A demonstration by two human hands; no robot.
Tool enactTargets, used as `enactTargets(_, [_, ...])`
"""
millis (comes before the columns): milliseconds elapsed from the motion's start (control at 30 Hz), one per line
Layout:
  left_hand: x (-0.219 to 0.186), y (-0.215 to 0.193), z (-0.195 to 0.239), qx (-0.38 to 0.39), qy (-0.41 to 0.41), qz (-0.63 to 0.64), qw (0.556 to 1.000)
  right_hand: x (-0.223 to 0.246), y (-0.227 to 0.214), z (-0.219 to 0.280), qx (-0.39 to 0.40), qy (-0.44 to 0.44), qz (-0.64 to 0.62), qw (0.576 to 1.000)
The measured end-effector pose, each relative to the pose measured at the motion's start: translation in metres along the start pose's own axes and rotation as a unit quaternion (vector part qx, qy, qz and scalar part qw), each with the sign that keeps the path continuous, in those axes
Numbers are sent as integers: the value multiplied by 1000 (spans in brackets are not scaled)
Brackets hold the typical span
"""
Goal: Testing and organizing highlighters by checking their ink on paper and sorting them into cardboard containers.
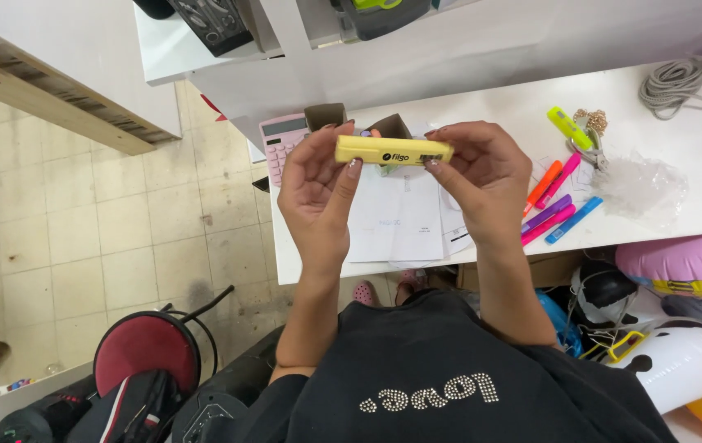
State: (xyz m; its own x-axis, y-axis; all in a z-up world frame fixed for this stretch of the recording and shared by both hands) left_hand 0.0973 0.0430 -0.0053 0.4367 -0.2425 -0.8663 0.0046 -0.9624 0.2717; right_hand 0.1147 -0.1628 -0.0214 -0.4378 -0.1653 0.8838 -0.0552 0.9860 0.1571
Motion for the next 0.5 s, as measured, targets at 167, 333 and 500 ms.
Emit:
enactTargets(167, [14,13,-11,30,5,-47,998,-5,14,-9,59,-7,153,986])
enactTargets(333, [45,23,-25,95,-12,-101,990,-36,14,-18,81,23,170,982])
enactTargets(500, [93,10,-39,95,-76,-94,988,-98,-2,-25,35,115,149,982])
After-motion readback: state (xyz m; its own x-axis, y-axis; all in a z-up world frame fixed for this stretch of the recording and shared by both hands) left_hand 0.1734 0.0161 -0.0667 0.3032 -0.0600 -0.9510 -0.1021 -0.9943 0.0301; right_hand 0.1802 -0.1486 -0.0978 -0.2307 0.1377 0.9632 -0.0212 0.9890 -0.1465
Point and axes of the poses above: each hand's wrist, its own z-axis away from the middle knuckle, its own y-axis out of the palm, x = y × z, the point moved 8 cm from there along -z, towards the middle knuckle, and after that the axes turned 6 degrees about x, right-handed, at the moved point
